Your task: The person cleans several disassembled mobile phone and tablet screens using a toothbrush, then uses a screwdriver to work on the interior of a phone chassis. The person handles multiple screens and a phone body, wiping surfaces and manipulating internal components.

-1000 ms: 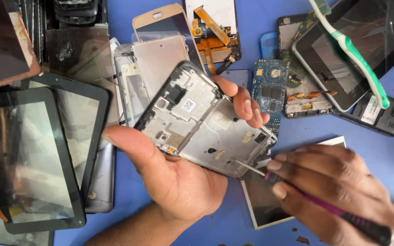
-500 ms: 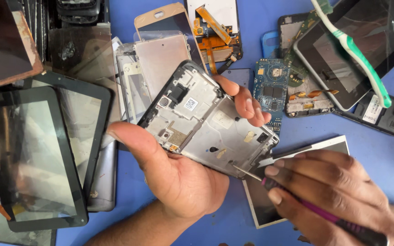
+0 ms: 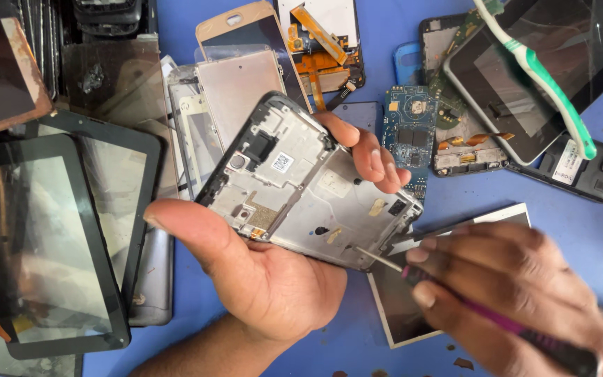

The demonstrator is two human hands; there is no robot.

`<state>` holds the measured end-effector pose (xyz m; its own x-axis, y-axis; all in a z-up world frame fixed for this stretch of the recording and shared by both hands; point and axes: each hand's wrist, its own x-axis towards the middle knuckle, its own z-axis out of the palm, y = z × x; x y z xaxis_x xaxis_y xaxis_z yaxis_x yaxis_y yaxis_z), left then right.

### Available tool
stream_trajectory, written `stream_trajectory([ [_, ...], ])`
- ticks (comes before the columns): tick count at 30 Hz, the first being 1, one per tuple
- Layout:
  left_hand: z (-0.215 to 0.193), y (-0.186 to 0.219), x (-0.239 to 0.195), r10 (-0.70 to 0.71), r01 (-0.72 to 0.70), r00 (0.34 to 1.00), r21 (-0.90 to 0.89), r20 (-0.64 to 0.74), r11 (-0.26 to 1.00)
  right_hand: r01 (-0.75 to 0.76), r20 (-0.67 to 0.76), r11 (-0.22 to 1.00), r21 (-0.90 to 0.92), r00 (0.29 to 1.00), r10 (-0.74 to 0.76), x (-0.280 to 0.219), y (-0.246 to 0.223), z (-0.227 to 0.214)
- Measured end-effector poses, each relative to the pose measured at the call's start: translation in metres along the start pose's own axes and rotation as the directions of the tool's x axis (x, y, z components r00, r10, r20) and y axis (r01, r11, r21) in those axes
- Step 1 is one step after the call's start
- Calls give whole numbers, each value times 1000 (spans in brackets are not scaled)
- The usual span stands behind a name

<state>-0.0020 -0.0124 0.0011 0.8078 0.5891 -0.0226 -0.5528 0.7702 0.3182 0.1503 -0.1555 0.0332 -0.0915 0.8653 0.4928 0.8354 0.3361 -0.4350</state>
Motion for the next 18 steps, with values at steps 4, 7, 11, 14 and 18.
stream_trajectory([
  [4, -1, 0, 2, -2, 2, 1000, 8, -2, 1000, 41, -5, 999, -20, 999, -41, 8, 2, -1],
  [7, -1, -1, 0, 3, -3, 1000, 15, -9, 1000, 3, 9, 1000, -1, 1000, -3, 4, -1, -2],
  [11, 1, -2, 1, -26, 26, 1000, -20, -10, 999, -11, -55, 999, -36, 998, 9, -5, -3, 5],
  [14, 2, 0, 0, -20, 20, 1000, -25, 6, 999, 37, -23, 999, -23, 999, -37, -5, -1, 2],
  [18, 2, 1, 1, -32, 32, 999, -14, -1, 999, -2, -36, 1000, -19, 999, 1, 1, -2, -1],
])
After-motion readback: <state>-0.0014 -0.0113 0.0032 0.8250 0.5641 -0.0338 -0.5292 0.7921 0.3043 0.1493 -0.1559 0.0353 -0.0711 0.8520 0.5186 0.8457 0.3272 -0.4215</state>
